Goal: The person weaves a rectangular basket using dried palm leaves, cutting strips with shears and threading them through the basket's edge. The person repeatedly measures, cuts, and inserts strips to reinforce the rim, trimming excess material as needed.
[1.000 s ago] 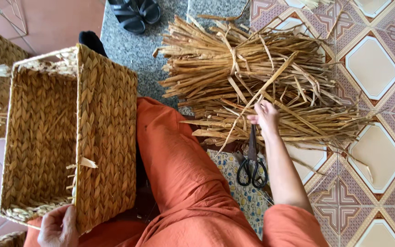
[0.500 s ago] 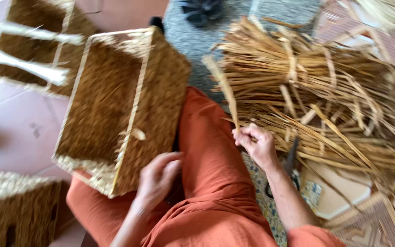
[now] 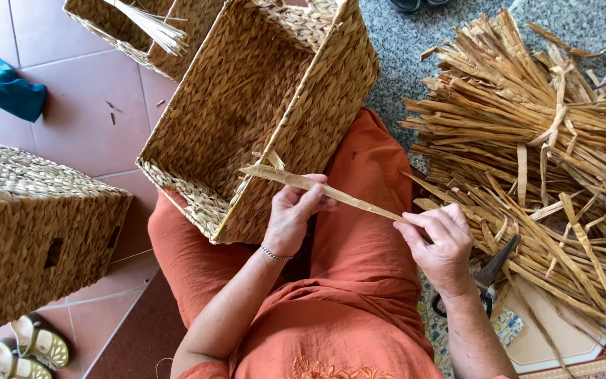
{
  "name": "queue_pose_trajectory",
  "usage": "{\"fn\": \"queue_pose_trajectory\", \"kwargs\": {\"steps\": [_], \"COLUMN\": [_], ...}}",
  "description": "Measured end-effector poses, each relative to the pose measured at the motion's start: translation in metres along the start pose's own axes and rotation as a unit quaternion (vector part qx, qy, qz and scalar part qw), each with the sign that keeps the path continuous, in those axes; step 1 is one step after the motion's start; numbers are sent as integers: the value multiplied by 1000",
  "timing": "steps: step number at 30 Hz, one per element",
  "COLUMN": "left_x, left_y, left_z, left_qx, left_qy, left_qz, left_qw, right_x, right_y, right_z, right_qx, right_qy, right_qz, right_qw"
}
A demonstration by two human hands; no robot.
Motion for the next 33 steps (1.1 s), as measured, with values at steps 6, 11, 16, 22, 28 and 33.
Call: {"fn": "queue_pose_trajectory", "kwargs": {"steps": [6,11,16,22,28,33], "left_x": [19,36,18,-39,-38,-31], "left_y": [25,42,36,11,21,51], "left_z": [5,15,25,39,48,51], "left_qx": [81,107,111,97,99,144], "left_qy": [-58,-80,-59,25,13,-10], "left_qz": [1,26,30,117,117,110], "left_qw": [995,991,992,988,988,983], "right_x": [32,43,39,28,28,34], "right_y": [12,31,29,-121,-134,-130], "right_z": [7,5,17,59,42,36], "right_qx": [-41,-27,116,-97,24,31], "right_qy": [-112,-102,-37,-385,-370,-379], "right_qz": [-97,-73,56,-536,-588,-581], "right_qw": [988,992,991,745,719,720]}}
Point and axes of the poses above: each hand's wrist, its own z-axis away from the middle knuckle, its own y-axis out of the back of the hand, x = y × z, the point moved 7 cm from there along -z, towards the middle knuckle, and after that the axes turned 1 degree about -z, right-handed, at the moved point
